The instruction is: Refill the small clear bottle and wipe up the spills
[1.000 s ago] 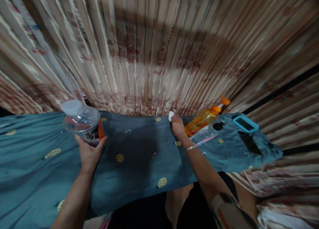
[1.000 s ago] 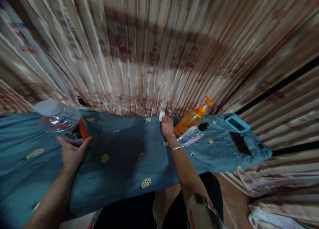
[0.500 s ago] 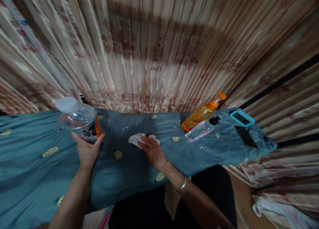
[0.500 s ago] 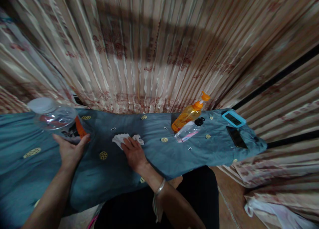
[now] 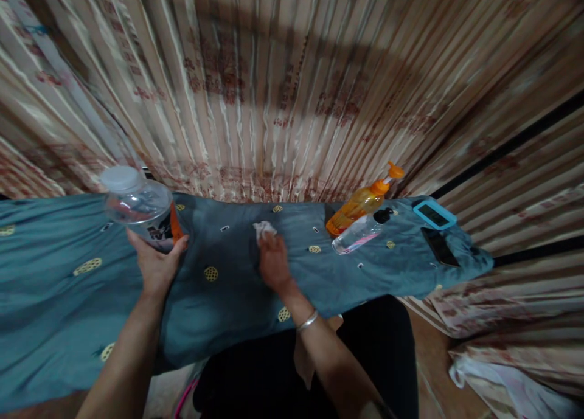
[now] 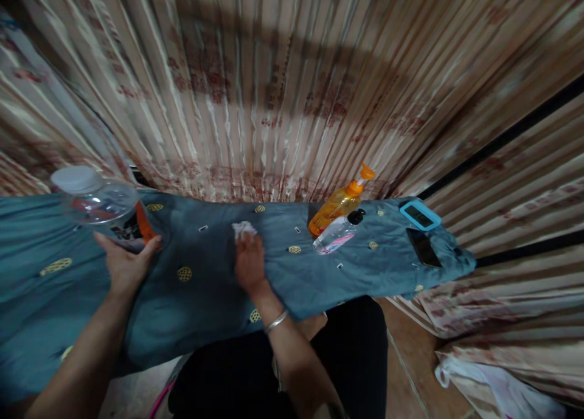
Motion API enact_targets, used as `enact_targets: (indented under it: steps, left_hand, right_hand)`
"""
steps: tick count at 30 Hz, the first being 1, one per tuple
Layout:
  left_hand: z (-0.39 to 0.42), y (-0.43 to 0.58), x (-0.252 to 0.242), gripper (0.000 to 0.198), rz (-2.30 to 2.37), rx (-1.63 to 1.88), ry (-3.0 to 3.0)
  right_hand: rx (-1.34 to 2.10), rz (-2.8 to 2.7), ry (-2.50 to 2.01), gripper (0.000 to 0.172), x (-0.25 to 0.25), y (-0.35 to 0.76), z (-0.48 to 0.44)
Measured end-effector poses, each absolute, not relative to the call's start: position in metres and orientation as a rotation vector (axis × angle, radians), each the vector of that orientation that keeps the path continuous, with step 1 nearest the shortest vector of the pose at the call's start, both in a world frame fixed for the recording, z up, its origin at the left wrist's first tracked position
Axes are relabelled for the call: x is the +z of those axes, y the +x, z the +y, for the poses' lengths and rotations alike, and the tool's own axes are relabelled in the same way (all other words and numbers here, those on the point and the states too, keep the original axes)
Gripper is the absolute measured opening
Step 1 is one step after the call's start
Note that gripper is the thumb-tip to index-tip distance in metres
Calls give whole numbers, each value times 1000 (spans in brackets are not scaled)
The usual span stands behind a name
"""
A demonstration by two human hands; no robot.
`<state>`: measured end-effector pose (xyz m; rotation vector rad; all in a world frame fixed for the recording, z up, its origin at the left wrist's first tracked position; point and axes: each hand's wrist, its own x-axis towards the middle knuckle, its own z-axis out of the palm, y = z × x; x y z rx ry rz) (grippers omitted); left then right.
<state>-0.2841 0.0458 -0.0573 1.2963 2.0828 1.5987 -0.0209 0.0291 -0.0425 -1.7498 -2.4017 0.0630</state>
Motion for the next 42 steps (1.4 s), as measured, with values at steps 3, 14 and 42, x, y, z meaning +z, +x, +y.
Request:
enact_targets:
  steps: [3,14,42]
  left_hand:
    - [45,-281,-54,128,2131,1573,1245]
    - [44,-281,-53,129,2107,1555,1267]
    - [42,-278,-53,127,2076,1571,1270]
  right_hand:
    - [138,-2555,-1435,44,-42,-84,-18]
    - [-137,-2274,-1810,42,-61,154,-52]
    - [-232,-2085,-1863,49,-63,133,-86]
